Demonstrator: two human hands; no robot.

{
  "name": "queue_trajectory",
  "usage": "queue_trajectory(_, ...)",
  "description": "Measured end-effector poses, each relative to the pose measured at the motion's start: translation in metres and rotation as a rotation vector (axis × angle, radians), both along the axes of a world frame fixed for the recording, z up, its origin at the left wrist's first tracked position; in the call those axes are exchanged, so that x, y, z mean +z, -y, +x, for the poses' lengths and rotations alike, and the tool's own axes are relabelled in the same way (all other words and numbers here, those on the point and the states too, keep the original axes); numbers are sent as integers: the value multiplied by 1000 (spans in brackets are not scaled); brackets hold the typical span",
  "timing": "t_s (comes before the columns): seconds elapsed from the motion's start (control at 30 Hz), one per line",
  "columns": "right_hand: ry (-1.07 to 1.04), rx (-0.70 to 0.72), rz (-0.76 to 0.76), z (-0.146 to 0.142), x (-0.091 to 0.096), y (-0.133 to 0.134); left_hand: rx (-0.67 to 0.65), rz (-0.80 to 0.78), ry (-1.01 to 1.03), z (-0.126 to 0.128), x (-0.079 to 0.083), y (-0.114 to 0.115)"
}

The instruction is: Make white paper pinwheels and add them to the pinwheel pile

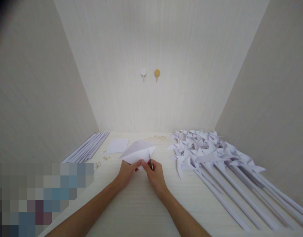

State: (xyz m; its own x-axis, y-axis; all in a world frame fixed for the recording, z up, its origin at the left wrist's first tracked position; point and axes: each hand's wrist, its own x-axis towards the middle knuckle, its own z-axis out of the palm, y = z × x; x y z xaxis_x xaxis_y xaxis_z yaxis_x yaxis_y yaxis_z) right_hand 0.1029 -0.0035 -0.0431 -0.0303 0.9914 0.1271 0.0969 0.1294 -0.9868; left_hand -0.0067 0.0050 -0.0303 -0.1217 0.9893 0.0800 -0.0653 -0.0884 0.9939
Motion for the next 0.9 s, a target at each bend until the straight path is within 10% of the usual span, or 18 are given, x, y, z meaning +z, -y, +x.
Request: queue_trajectory(0.9, -4, 21, 2, 3, -1, -1, -52, -5, 101, 0, -5, -1)
